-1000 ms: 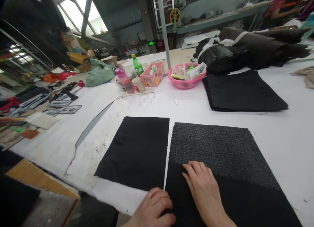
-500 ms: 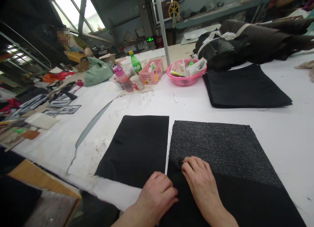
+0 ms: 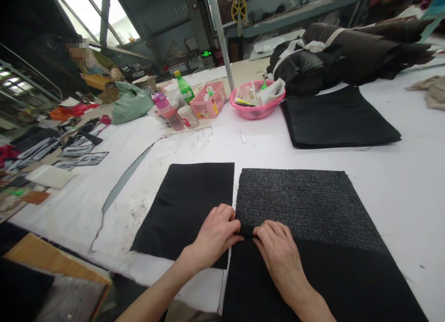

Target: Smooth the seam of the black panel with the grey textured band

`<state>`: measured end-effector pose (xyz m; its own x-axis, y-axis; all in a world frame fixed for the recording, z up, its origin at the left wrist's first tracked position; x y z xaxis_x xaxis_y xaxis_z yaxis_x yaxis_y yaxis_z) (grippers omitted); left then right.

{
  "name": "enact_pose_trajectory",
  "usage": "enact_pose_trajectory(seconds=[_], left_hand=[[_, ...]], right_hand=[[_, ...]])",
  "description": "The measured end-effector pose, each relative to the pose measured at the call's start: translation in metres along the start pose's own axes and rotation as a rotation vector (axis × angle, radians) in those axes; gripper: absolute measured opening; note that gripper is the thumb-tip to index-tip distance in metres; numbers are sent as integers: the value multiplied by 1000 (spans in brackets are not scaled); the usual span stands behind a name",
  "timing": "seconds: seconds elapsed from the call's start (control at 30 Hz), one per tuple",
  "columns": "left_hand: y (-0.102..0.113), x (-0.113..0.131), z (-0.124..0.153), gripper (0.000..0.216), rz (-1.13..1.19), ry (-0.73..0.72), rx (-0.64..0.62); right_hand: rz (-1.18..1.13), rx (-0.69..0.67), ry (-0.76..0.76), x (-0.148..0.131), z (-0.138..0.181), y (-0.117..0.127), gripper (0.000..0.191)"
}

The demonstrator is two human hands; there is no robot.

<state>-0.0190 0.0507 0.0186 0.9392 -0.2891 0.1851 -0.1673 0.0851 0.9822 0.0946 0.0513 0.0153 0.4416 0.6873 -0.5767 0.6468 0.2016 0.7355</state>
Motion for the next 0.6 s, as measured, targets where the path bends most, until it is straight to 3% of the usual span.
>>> enact_pose_trajectory(seconds=[0.17, 0.3, 0.43, 0.6], left_hand=[[6, 0, -1, 38, 19, 20, 29], [-6, 15, -8, 22, 35, -53, 6], [-13, 15, -10, 13, 106, -59, -9], [-11, 12, -8, 10, 179, -63, -20]], right_hand=[[10, -6, 3, 1, 1, -4, 13], [28, -12, 5, 1, 1, -4, 16], [99, -50, -7, 10, 4, 0, 21], [271, 18, -33, 42, 21, 39, 41]])
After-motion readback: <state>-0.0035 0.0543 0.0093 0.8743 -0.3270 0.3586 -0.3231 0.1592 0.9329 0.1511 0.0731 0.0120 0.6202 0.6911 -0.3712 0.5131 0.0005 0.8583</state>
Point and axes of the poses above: each hand's wrist, its own z-axis away from the middle knuckle, its own y-axis out of the back of the hand, x = y × z, the point moved 10 cm from there along -z, towards the middle knuckle, and after that the axes turned 4 degrees about -z, right-handed, at the moved point
